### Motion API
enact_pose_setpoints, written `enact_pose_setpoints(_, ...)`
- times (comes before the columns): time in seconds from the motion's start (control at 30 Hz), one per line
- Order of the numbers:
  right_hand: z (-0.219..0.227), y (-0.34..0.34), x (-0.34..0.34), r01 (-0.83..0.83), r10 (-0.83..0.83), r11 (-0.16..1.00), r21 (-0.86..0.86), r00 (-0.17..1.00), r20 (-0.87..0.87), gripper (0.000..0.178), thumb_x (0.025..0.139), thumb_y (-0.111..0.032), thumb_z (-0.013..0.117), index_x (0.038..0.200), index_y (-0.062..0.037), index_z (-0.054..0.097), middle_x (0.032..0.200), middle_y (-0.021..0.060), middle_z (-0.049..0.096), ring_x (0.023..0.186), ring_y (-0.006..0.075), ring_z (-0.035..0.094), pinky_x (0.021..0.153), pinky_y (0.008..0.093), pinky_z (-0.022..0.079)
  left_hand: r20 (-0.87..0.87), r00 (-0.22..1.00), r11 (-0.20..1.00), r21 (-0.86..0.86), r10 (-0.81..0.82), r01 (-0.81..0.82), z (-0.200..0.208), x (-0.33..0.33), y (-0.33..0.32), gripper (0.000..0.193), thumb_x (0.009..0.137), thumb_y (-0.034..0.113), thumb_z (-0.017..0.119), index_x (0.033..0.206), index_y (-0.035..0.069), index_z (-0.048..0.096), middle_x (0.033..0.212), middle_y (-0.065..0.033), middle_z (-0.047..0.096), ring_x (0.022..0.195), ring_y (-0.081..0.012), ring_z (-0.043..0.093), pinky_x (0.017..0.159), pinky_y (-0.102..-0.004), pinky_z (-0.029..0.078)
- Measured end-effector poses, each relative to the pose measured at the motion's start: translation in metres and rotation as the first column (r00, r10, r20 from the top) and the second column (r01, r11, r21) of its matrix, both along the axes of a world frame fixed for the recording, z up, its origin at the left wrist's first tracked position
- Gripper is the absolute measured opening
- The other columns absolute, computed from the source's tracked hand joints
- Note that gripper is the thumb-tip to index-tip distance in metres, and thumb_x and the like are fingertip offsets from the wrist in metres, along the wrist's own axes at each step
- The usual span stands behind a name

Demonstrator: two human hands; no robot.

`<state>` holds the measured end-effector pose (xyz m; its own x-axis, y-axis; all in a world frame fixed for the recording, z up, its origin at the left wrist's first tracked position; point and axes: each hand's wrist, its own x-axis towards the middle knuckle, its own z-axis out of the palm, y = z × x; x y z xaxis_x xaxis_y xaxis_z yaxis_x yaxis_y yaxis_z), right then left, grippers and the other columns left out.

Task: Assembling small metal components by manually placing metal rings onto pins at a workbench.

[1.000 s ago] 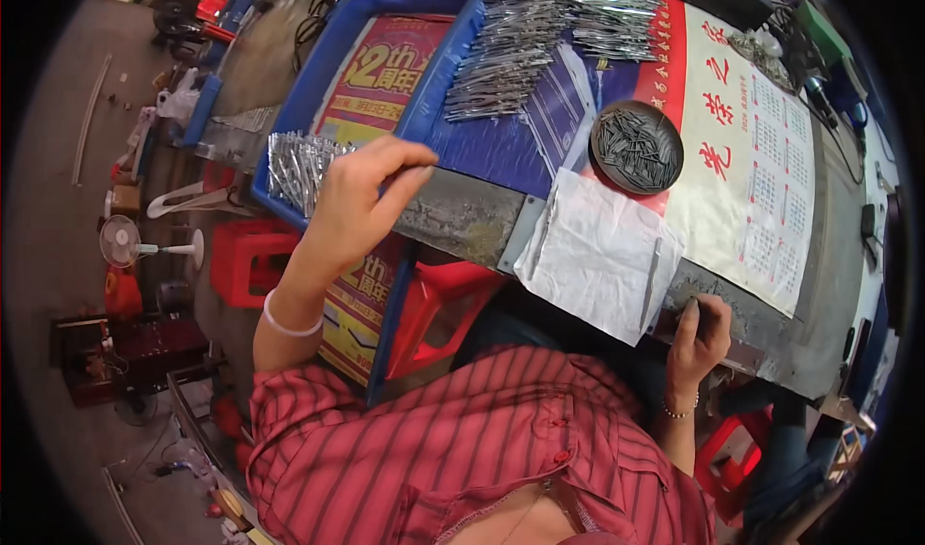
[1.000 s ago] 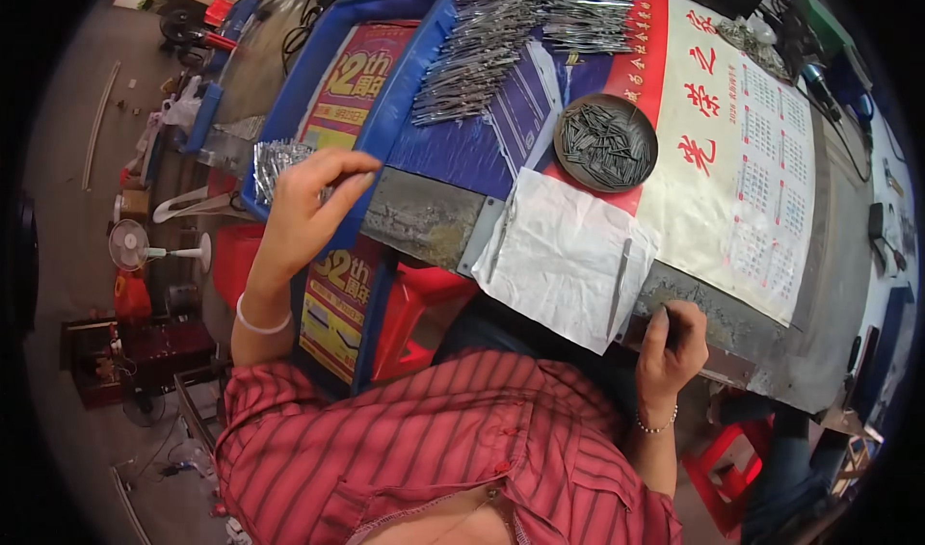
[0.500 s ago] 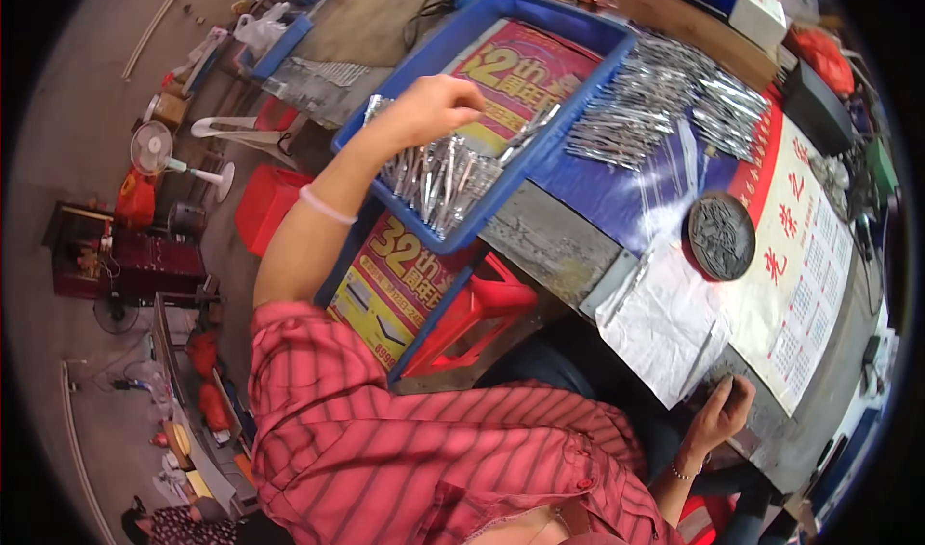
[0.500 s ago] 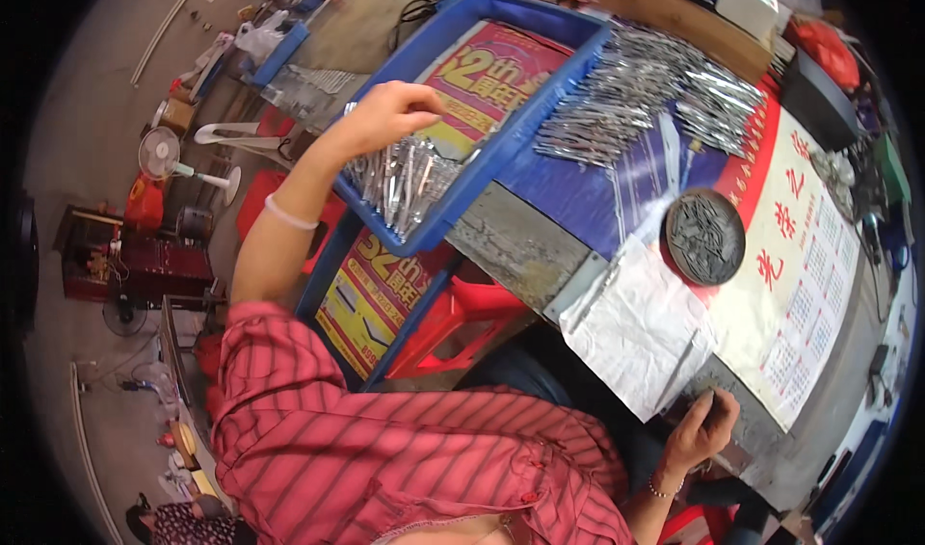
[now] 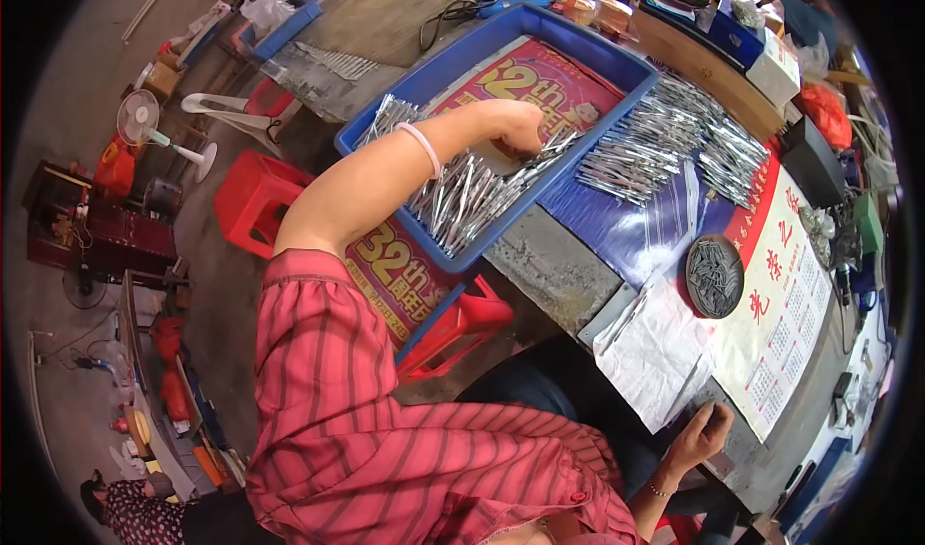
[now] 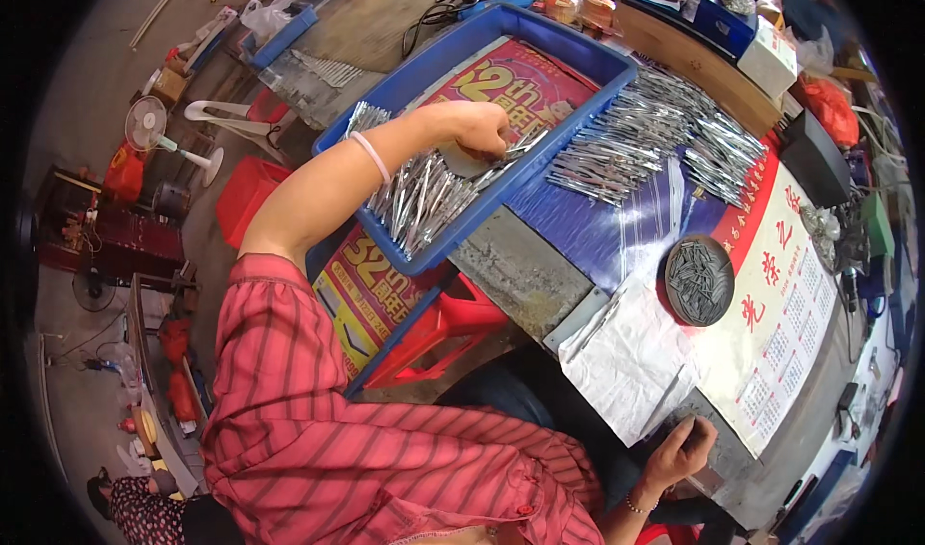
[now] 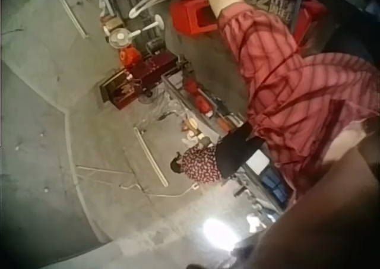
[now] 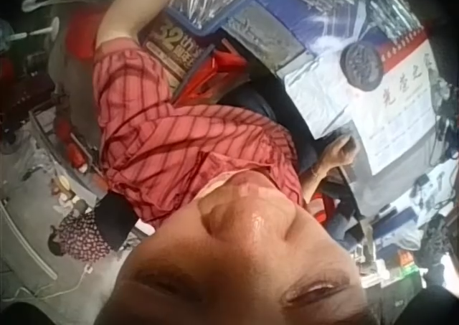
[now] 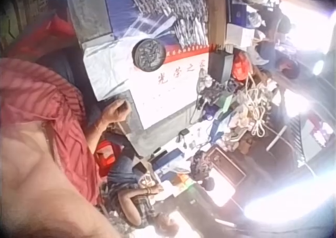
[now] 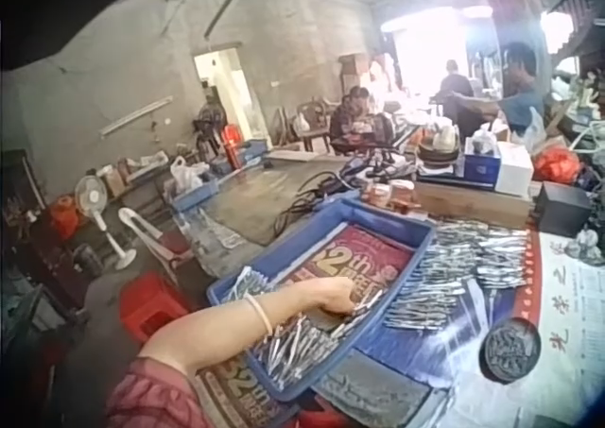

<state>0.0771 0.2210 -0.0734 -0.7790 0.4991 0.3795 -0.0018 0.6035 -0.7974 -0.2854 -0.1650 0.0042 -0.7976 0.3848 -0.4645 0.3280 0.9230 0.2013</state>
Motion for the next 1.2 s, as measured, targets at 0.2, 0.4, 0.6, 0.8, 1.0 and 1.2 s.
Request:
enact_pose_setpoints(0.2,0.003,-0.002,-0.001,0.006,-0.006,1.000,0.013,1.000,0.018,0.005,0.089,-0.003,0.054,0.087,0.0023,0.052,0.076,0.0022,0.050,0.067,0.0084,0.044,0.060,0.0203,0.038,0.129,0.985,0.993,0.027,0.113,-0.117,0.007,0.001,0.007,0.026,0.070,0.025,0.060,0.076,0.000,0.066,0.065,-0.0111,0.063,0.058,-0.0218,0.060,0.056,-0.0351,0.047)
enact_pose_setpoints(0.4,0.004,-0.005,0.000,0.022,-0.022,1.000,-0.013,0.999,0.030,0.003,0.088,-0.001,0.053,0.086,0.0009,0.052,0.074,0.0007,0.049,0.064,0.0073,0.042,0.058,0.0197,0.037,-0.061,0.997,0.996,-0.084,-0.040,0.034,0.002,0.006,0.011,0.017,0.065,0.017,0.063,0.061,0.000,0.062,0.058,-0.0109,0.061,0.052,-0.0215,0.059,0.049,-0.0351,0.046)
enact_pose_setpoints(0.6,0.008,-0.003,-0.002,0.002,-0.001,0.996,0.087,1.000,-0.013,0.003,0.087,-0.001,0.053,0.087,0.0018,0.053,0.073,0.0045,0.051,0.065,0.0099,0.046,0.060,0.0217,0.040,-0.157,0.988,0.992,0.121,-0.002,0.021,0.031,0.022,-0.021,0.011,0.071,0.010,0.060,0.069,-0.001,0.062,0.061,-0.0089,0.061,0.056,-0.0152,0.060,0.052,-0.0291,0.048)
enact_pose_setpoints(0.8,0.012,-0.001,0.002,-0.006,0.006,1.000,0.024,1.000,-0.008,0.004,0.083,0.002,0.055,0.087,0.0017,0.054,0.073,0.0030,0.051,0.065,0.0078,0.047,0.058,0.0209,0.041,0.061,0.965,0.608,0.767,0.254,-0.208,0.096,0.110,-0.011,0.028,0.083,0.005,0.057,0.109,0.002,0.047,0.079,-0.0027,0.056,0.062,-0.0078,0.051,0.055,-0.0203,0.040)
enact_pose_setpoints(1.0,0.059,0.012,-0.044,-0.258,0.242,0.962,0.084,0.956,0.164,0.015,0.078,-0.002,0.058,0.091,0.0017,0.054,0.079,0.0149,0.055,0.072,0.0264,0.057,0.068,0.0306,0.046,0.364,0.916,0.241,0.886,0.169,-0.396,0.076,0.218,0.036,0.025,0.082,-0.006,0.046,0.104,0.004,0.043,0.076,-0.0134,0.059,0.053,-0.0116,0.053,0.049,-0.0197,0.044)
enact_pose_setpoints(1.2,0.069,0.020,-0.143,-0.456,0.388,0.784,0.420,0.889,0.241,0.019,0.077,-0.005,0.060,0.094,0.0007,0.054,0.089,0.0158,0.057,0.083,0.0327,0.057,0.071,0.0370,0.046,0.546,0.812,0.008,0.831,-0.204,-0.557,0.015,0.278,0.089,0.008,0.083,-0.004,0.047,0.090,0.000,0.047,0.082,-0.0156,0.059,0.063,-0.0134,0.058,0.055,-0.0213,0.049)
